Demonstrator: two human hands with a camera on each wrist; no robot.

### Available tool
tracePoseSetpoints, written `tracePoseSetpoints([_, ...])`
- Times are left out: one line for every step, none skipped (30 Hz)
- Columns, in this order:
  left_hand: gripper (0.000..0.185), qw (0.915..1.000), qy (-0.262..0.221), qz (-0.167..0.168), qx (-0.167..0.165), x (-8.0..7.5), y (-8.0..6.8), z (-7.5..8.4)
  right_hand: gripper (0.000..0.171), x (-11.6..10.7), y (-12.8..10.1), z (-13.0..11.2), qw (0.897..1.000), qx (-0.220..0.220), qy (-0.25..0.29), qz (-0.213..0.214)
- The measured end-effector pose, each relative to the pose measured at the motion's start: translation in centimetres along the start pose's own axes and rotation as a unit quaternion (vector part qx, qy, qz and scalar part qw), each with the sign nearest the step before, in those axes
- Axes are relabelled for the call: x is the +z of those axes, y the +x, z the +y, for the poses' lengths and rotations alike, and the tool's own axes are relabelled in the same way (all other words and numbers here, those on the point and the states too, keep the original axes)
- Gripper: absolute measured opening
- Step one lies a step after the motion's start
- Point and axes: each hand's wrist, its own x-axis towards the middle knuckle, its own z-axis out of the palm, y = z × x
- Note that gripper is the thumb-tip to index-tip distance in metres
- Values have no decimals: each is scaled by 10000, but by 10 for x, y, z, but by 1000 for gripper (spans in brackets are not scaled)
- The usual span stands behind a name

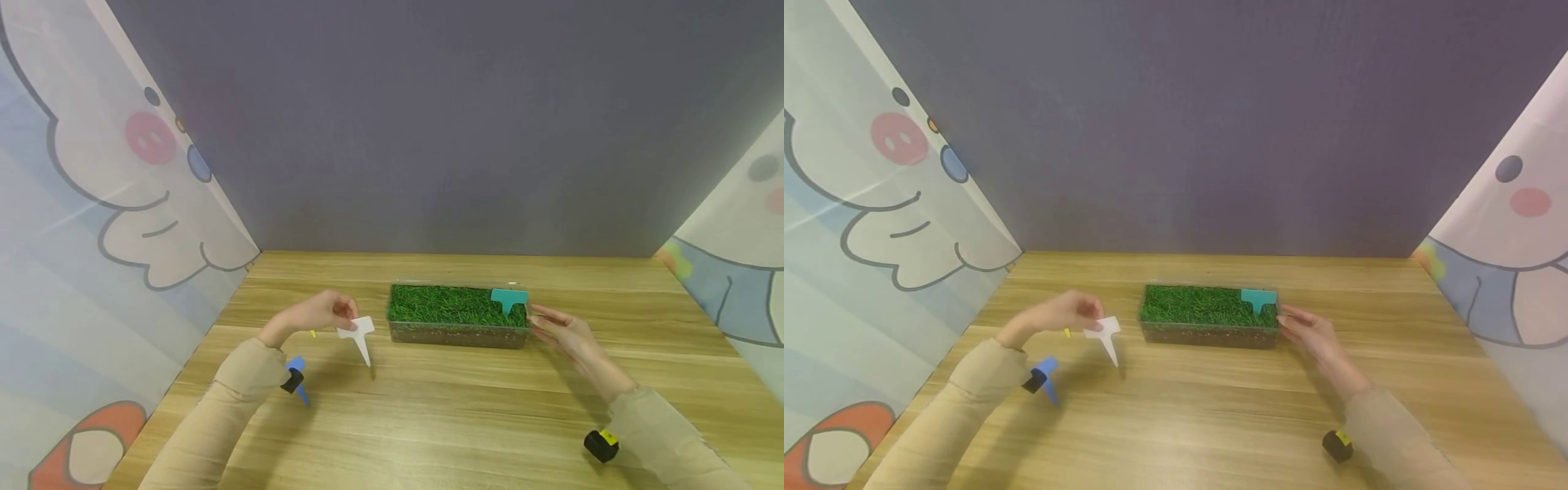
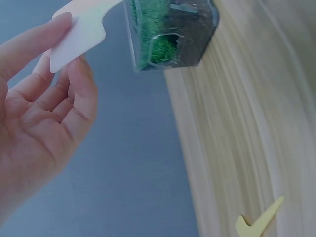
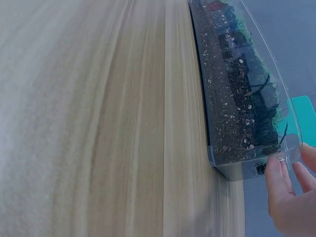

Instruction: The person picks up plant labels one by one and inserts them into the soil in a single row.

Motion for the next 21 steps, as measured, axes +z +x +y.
tracePoseSetpoints([9, 10000, -27, 3, 12, 0, 0, 2, 84, 0, 0, 0, 10000, 2, 11, 1])
tracePoseSetpoints([9, 10000, -53, 7, 9, 0, 1, 4, 84, -1, 1, 1, 10000, -6, 36, -5])
tracePoseSetpoints([9, 10000, -57, 10, 3, 0, 1, 6, 83, -1, 2, 2, 10000, -21, 59, -13])
tracePoseSetpoints([9, 10000, -69, 16, 17, 0, 2, 8, 82, -1, 2, 2, 9999, -41, 89, -28])
tracePoseSetpoints([9, 10000, -71, 19, 59, 0, 2, 9, 79, -2, 2, 2, 9999, -57, 124, -36])
tracePoseSetpoints([9, 10000, -56, 30, 68, 0, 3, 11, 77, -2, 1, 2, 9999, -83, 134, -50])
tracePoseSetpoints([9, 9999, -22, 47, 117, -1, 4, 12, 73, -1, 1, 2, 9998, -109, 143, -65])
tracePoseSetpoints([9, 9999, 30, 69, 142, -1, 5, 13, 68, 0, -1, 1, 9998, -126, 143, -64])
tracePoseSetpoints([9, 9998, 78, 89, 168, -2, 6, 14, 65, 2, -2, -1, 9998, -133, 124, -48])
tracePoseSetpoints([9, 9997, 117, 110, 204, -2, 7, 15, 61, 4, -5, -3, 9998, -142, 112, -16])
tracePoseSetpoints([9, 9995, 163, 131, 225, -3, 8, 17, 60, 6, -7, -5, 9998, -178, 27, -38])
tracePoseSetpoints([9, 9994, 187, 152, 251, -3, 10, 18, 60, 9, -10, -8, 9998, -200, -42, -36])
tracePoseSetpoints([9, 9992, 214, 172, 275, -4, 11, 19, 60, 12, -13, -11, 9997, -215, -114, -35])
tracePoseSetpoints([9, 9992, 224, 188, 254, -4, 12, 21, 61, 15, -16, -14, 9996, -236, -162, -25])
tracePoseSetpoints([9, 9992, 216, 201, 252, -4, 13, 23, 63, 17, -19, -17, 9994, -266, -203, -43])
tracePoseSetpoints([9, 9992, 218, 217, 271, -4, 14, 24, 61, 19, -20, -19, 9993, -305, -184, -62])
tracePoseSetpoints([9, 9992, 208, 235, 264, -4, 16, 26, 61, 19, -22, -20, 9990, -336, -258, -106])
tracePoseSetpoints([9, 9992, 192, 256, 258, -4, 17, 28, 59, 20, -22, -20, 9991, -333, -241, -102])
tracePoseSetpoints([9, 9992, 175, 276, 249, -4, 18, 30, 57, 19, -22, -20, 9990, -348, -250, -131])
tracePoseSetpoints([9, 9992, 140, 300, 243, -3, 19, 32, 54, 17, -20, -18, 9992, -349, -160, -133])
tracePoseSetpoints([9, 9991, 84, 329, 246, -3, 21, 34, 51, 15, -19, -16, 9992, -352, -94, -134])
